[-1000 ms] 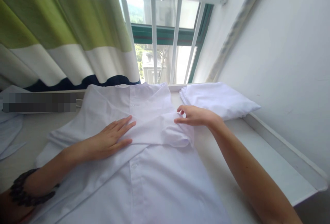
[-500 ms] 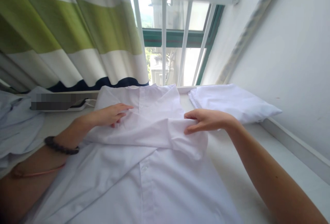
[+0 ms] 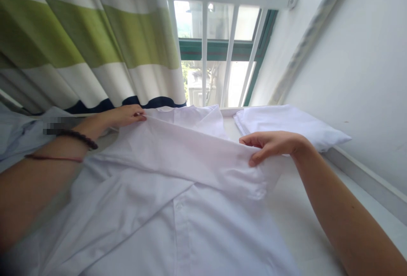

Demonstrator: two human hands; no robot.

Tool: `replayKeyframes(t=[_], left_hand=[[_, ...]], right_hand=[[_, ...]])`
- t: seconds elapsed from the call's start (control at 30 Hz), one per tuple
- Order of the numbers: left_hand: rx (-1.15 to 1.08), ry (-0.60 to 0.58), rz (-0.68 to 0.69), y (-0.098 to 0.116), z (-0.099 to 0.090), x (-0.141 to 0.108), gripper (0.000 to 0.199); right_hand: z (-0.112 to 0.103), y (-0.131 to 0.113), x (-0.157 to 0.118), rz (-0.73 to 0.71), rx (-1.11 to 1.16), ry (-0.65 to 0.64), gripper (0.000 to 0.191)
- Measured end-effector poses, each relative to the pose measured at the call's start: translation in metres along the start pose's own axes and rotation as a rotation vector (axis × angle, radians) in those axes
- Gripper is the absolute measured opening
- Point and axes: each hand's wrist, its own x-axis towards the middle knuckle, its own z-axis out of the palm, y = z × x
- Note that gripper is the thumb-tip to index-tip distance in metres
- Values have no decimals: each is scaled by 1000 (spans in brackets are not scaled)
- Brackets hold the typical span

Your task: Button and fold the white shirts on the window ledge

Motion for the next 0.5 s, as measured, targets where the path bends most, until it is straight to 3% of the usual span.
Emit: replayKeyframes(t=[0.13,0.27,0.4,0.5], left_hand=[[28,-35,-26,9,13,-15,35],[34,-42,-43,26,32,-42,42],[17,-204,17,36,14,-73,23],[70,-386,-41,37,-8,-92,21]], right_hand=[[-4,1,-6,34,-62,74,42],[-10,9,-3,159,-323,228,51],[-9,12,6,220,-444,284,56],[-4,10,11,224,-450,289,55]])
